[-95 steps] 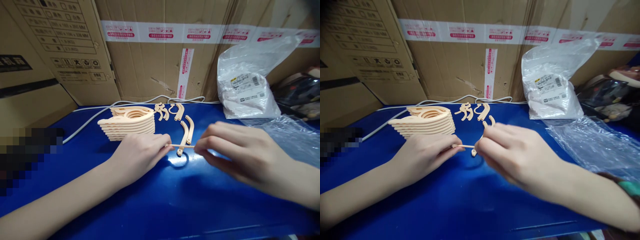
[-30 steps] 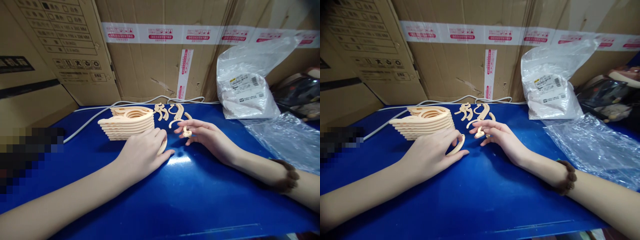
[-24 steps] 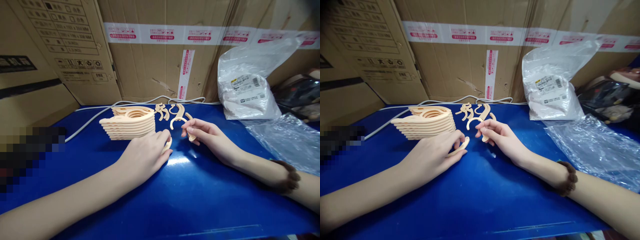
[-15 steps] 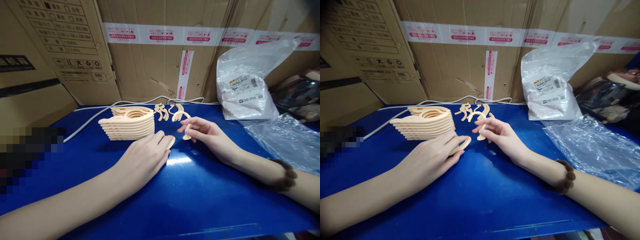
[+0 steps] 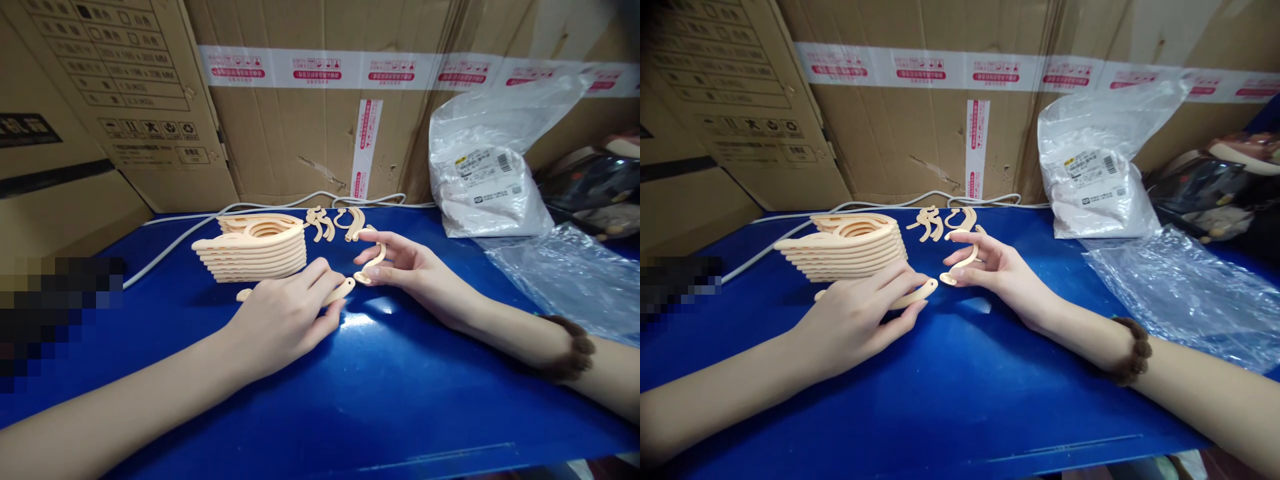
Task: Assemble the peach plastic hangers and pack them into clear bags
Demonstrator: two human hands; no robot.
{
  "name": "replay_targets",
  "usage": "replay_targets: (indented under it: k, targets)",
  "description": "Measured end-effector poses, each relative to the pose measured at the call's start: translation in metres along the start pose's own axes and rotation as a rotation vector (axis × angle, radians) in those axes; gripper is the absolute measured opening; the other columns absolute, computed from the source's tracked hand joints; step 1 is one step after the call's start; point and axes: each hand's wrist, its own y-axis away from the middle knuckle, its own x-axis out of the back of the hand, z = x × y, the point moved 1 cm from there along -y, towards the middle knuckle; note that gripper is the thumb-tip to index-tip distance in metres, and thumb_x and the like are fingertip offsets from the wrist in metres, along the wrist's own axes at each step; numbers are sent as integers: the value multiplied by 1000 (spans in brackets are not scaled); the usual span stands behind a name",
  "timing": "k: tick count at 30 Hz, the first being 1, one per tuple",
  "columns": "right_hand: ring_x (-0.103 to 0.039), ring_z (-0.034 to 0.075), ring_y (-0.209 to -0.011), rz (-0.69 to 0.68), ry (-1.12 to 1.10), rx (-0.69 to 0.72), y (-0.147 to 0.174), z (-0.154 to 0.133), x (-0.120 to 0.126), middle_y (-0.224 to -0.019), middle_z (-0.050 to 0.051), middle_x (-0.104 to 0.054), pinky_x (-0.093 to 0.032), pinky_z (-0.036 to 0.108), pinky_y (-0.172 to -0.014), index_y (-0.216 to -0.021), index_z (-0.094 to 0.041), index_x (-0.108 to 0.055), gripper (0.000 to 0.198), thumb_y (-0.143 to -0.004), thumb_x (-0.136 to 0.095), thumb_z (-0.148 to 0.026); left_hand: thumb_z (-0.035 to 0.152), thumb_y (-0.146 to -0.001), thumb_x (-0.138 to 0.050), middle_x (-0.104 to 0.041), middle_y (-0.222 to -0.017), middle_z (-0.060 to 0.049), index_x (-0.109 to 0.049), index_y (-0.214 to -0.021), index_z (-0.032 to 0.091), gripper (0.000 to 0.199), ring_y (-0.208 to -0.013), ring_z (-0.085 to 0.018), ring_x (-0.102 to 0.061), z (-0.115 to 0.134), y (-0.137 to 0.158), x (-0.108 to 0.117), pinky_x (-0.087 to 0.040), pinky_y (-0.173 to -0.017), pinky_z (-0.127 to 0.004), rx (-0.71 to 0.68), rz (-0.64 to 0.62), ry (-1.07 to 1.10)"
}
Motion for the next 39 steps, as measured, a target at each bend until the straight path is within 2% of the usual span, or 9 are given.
replay_targets:
  k: [3,6,13,16,21,28,34,39]
  targets:
    - [-68,11,-85,-19,-48,-47,0,0,0,-97,-1,-71,-53,28,-83,-114,-26,-65,42,-75,-79,-20,24,-97,-43,-66,-85,-1,-63,-100,15,22,-70,-17,-64,1,0,1,-42,-52,-27,-48,36,-9]
    - [-67,10,-79,-16,-54,-58,1,-1,0,-91,-3,-72,-54,26,-80,-103,-25,-69,34,-72,-81,-19,24,-98,-41,-65,-80,-1,-65,-97,15,25,-67,-17,-63,0,1,1,-42,-52,-28,-68,29,0]
    - [-67,10,-76,12,-90,-75,2,-1,-2,-88,-3,-74,-53,28,-82,-88,-25,-74,23,-67,-84,-20,26,-100,-40,-69,-87,-4,-65,-102,13,28,-72,-19,-66,-3,1,0,-45,-56,-29,-63,30,7]
    - [-67,11,-78,10,-106,-100,2,-1,-2,-89,-2,-75,-54,27,-81,-89,-24,-75,23,-68,-83,-20,25,-101,-39,-69,-87,-4,-64,-104,13,28,-74,-19,-66,-3,1,-1,-46,-60,-29,-55,25,25]
    - [-67,14,-86,-54,-110,-143,2,-3,-3,-90,2,-74,-53,29,-83,-98,-22,-76,20,-79,-74,-25,25,-102,-38,-68,-92,-6,-61,-109,12,27,-78,-19,-65,-4,1,-2,-48,-66,-30,-48,25,57]
    - [-57,9,-69,-62,-45,-123,3,-3,-3,-79,0,-68,-48,23,-70,-86,-19,-78,12,-79,-74,-28,25,-103,-38,-66,-92,-5,-60,-109,12,26,-79,-19,-63,-4,1,-2,-48,-68,-30,-33,3,138]
    - [-56,9,-68,-20,-70,-72,3,-1,-1,-77,-3,-67,-46,25,-72,-100,-25,-74,24,-77,-78,-29,23,-103,-38,-65,-95,-6,-57,-112,13,24,-83,-19,-62,-6,1,-3,-48,-72,-31,-13,-12,190]
    - [-57,10,-70,-19,-74,-86,2,-2,-1,-78,-2,-66,-47,28,-73,-98,-23,-74,23,-76,-77,-30,23,-103,-38,-65,-93,-5,-57,-108,13,22,-82,-18,-61,-5,0,-3,-48,-73,-29,-27,0,201]
